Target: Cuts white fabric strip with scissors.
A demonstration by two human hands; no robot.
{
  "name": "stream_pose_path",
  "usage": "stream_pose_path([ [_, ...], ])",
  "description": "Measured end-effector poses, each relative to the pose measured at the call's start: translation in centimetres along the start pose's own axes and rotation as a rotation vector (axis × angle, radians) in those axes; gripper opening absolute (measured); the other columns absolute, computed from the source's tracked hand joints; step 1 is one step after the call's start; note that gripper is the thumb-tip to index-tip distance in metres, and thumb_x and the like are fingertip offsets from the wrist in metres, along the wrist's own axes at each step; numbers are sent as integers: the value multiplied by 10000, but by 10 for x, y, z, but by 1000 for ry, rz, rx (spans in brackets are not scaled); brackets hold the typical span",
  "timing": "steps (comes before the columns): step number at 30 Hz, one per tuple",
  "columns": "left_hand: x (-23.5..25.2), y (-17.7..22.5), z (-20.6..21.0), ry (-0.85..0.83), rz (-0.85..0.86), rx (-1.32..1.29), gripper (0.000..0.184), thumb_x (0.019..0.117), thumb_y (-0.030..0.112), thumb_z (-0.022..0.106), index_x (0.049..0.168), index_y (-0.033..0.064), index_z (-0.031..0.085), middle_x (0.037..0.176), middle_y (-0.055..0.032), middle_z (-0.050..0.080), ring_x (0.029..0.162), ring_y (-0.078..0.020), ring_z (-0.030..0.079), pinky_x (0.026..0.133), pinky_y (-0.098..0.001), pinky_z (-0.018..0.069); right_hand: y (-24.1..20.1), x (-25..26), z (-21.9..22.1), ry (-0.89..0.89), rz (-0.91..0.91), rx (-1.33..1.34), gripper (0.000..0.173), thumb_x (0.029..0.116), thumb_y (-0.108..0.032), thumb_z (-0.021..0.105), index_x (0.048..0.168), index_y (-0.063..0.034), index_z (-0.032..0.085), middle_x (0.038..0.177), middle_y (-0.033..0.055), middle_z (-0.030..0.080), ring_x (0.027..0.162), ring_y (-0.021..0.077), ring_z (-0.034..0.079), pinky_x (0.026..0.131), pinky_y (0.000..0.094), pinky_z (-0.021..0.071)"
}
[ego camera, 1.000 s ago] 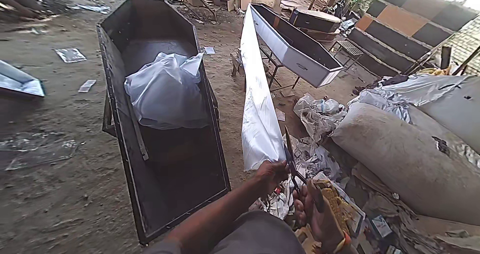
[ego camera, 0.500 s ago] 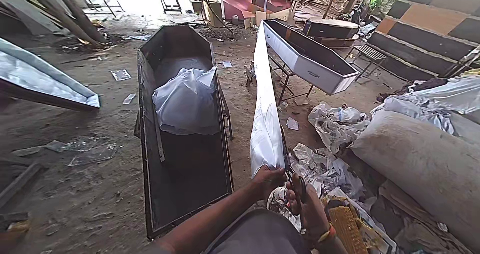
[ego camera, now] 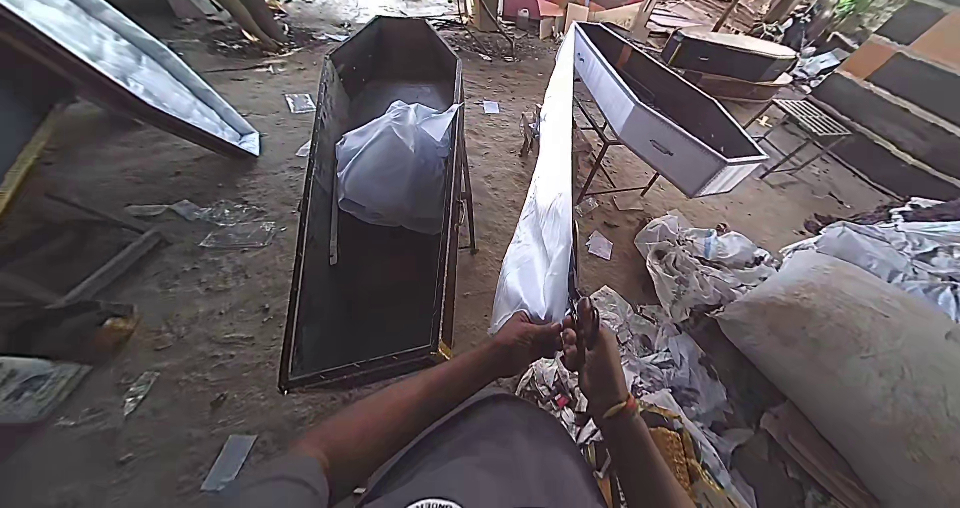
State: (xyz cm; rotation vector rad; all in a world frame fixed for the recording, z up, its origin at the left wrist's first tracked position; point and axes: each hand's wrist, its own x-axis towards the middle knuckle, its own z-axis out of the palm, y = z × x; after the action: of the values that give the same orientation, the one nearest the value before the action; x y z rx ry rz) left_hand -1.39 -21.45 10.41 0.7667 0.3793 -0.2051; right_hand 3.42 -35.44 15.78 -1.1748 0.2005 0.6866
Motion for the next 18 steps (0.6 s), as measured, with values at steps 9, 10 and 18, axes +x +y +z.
stream_pose_path([
  [9, -10, 23, 8, 7, -49, 70, 48, 985, 21, 594, 1021, 44, 617, 779, -59, 701, 684, -149, 682, 703, -324, 597, -41, 80, 24, 50, -6, 33, 432, 1077, -353, 534, 826, -6, 597, 558, 9, 538, 402, 60, 506, 356, 208, 441],
  [10, -11, 23, 2, 6, -47, 75, 50, 960, 31, 612, 1003, 54, 625, 776, -53, 706, 688, -148, 685, 707, -330, 596, -46, 92, 30, 63, -2, 10, 432, 1075, -353, 539, 823, -6, 593, 551, 5, 534, 399, 60, 505, 354, 210, 442],
  [18, -12, 8, -56, 10, 84, 129, 140, 885, 36, 730, 1017, 80, 734, 871, -63, 753, 778, -157, 725, 765, -354, 616, -63, 205, 73, 108, -15, -157, 405, 1081, -314, 532, 827, -6, 595, 540, 2, 535, 390, 56, 494, 350, 205, 428],
])
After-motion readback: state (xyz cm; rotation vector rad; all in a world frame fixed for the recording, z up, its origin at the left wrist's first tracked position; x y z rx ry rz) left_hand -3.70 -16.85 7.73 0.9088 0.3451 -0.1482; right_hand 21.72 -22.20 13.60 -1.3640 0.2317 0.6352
